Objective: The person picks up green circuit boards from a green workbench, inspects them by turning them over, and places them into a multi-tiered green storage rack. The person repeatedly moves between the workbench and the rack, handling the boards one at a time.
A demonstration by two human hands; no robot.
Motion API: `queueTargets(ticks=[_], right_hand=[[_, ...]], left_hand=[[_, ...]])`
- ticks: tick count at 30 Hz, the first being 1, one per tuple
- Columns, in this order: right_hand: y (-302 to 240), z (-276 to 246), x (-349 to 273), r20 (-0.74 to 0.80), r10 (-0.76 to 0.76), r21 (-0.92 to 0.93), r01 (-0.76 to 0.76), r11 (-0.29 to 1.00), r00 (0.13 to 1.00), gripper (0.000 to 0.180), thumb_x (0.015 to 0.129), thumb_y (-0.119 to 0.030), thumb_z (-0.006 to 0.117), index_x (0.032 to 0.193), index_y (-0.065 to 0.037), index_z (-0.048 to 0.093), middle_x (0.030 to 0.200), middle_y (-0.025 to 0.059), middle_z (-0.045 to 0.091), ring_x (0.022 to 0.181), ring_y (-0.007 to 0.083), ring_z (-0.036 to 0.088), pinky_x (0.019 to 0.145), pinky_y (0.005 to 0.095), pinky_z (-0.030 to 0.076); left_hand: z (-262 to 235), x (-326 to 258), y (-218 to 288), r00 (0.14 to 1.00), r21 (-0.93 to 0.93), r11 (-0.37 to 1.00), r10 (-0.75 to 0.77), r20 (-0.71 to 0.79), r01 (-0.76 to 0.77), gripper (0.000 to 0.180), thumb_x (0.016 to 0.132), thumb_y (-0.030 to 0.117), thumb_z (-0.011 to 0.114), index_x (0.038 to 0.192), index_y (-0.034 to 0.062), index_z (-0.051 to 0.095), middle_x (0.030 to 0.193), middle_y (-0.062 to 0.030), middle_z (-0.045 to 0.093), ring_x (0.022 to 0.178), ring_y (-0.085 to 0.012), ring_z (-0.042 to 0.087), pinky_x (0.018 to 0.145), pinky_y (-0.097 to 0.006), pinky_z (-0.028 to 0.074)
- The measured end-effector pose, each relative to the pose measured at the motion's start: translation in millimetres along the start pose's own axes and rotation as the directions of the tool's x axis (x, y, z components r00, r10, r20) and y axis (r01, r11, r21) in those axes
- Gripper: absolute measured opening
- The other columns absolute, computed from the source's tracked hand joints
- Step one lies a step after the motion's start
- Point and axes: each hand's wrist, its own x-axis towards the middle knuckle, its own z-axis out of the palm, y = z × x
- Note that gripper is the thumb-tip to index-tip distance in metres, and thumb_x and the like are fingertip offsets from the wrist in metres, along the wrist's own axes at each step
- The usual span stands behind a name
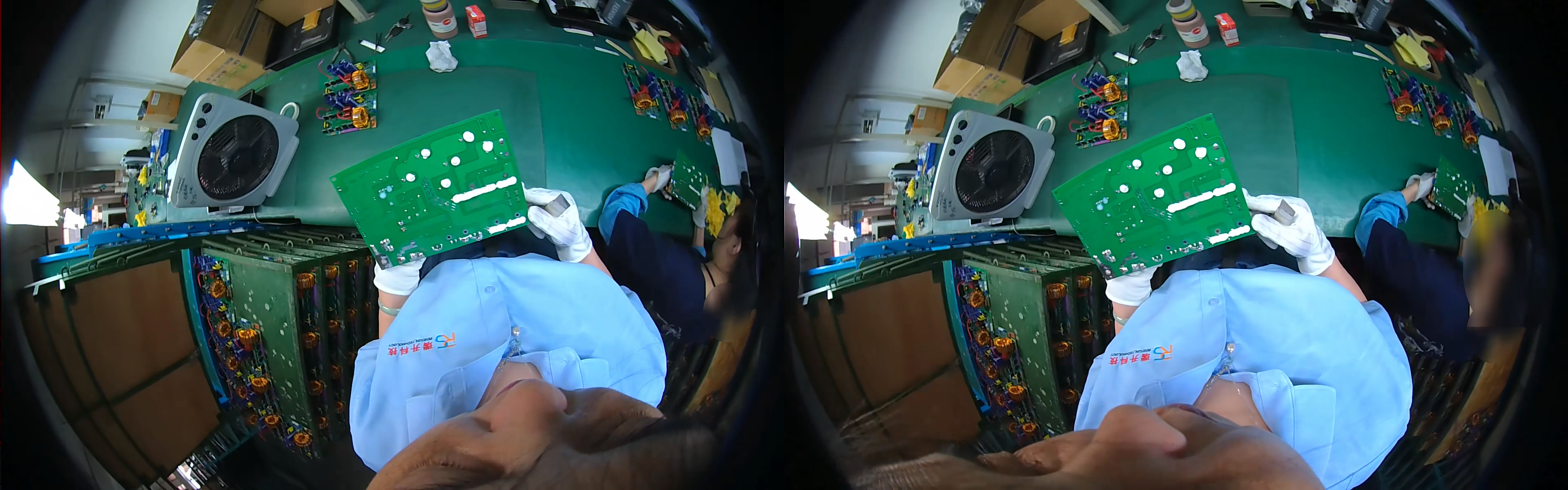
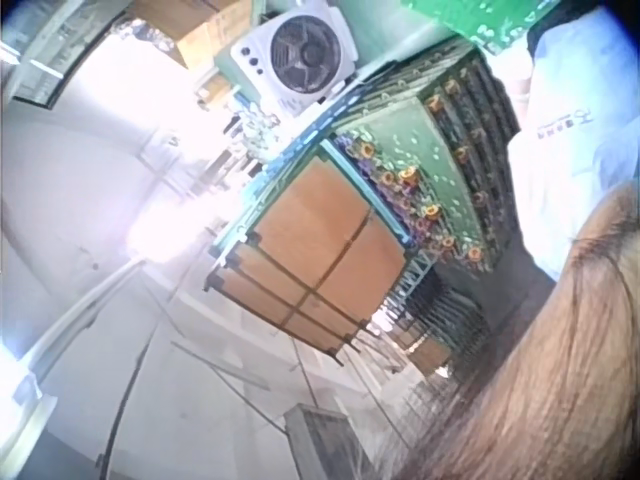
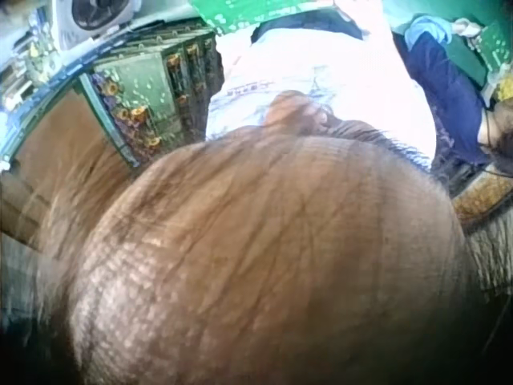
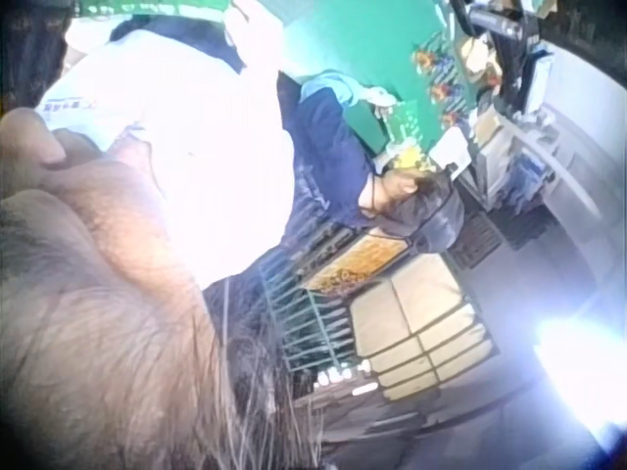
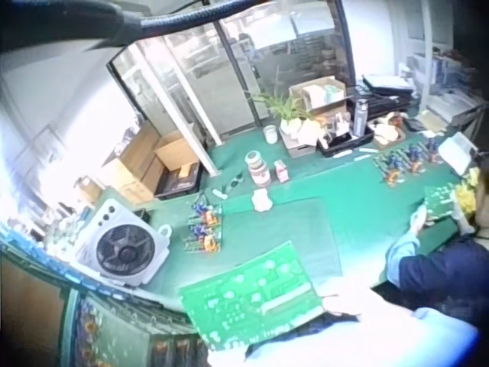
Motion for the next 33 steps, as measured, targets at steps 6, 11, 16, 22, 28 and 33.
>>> queueTargets(ticks=[6,11,16,22,28,33], right_hand=[[1,15,-11,-0.122,0.068,0.098,-0.056,0.994,0.99,0.035,0.094,-0.003,0.062,0.129,0.001,0.061,0.085,0.0015,0.059,0.058,0.0062,0.044,0.051,0.0231,0.035],[11,44,-22,-0.325,-0.206,-0.055,0.199,0.978,0.923,0.034,0.098,-0.009,0.058,0.131,-0.001,0.06,0.119,0.0077,0.067,0.108,0.0099,0.059,0.092,0.0233,0.046],[22,67,-55,-0.598,-0.175,-0.179,0.083,0.98,0.782,0.033,0.098,-0.017,0.06,0.126,-0.001,0.062,0.11,0.008,0.07,0.105,0.0122,0.062,0.095,0.0278,0.046],[43,77,-68,-0.632,-0.292,-0.345,0.077,0.935,0.718,0.032,0.097,-0.021,0.061,0.125,-0.005,0.064,0.107,0.0062,0.071,0.104,0.0121,0.062,0.095,0.0283,0.046],[64,93,-83,-0.696,-0.335,-0.344,0.114,0.932,0.635,0.033,0.097,-0.025,0.06,0.124,-0.006,0.065,0.102,0.0035,0.071,0.096,0.009,0.062,0.09,0.0256,0.048],[66,105,-83,-0.761,-0.239,-0.276,0.033,0.961,0.603,0.031,0.099,-0.024,0.057,0.123,-0.006,0.066,0.099,0.0025,0.071,0.094,0.0091,0.063,0.089,0.0258,0.048]], left_hand=[[-15,14,-10,0.96,0.276,0.922,0.243,0.14,-0.273,0.055,0.076,0.011,0.08,0.125,0.0021,0.056,0.119,-0.0129,0.065,0.106,-0.0257,0.064,0.09,-0.037,0.051],[-20,59,-15,0.807,0.546,0.607,0.526,0.269,-0.577,0.054,0.077,0.012,0.079,0.125,0.0018,0.057,0.119,-0.0132,0.065,0.107,-0.0261,0.064,0.09,-0.037,0.051],[-21,132,-30,0.96,-0.398,0.917,0.141,0.242,-0.034,0.049,0.083,0.015,0.072,0.127,-0.0002,0.057,0.117,-0.0139,0.063,0.104,-0.0261,0.063,0.086,-0.036,0.052],[12,171,-5,0.884,-0.068,0.933,-0.309,0.352,0.353,0.043,0.086,0.041,0.07,0.097,0.0015,0.06,0.064,-0.0052,0.057,0.039,-0.0123,0.044,0.037,-0.023,0.03],[4,168,-56,0.907,-0.133,0.945,-0.238,0.348,0.299,0.037,0.089,0.031,0.069,0.11,0.0015,0.063,0.088,-0.0068,0.065,0.066,-0.0128,0.058,0.048,-0.026,0.041],[34,179,-142,0.904,-0.029,0.93,-0.347,0.25,0.365,0.036,0.084,0.018,0.077,0.109,-0.0001,0.06,0.087,-0.009,0.066,0.067,-0.0146,0.06,0.056,-0.029,0.051]])
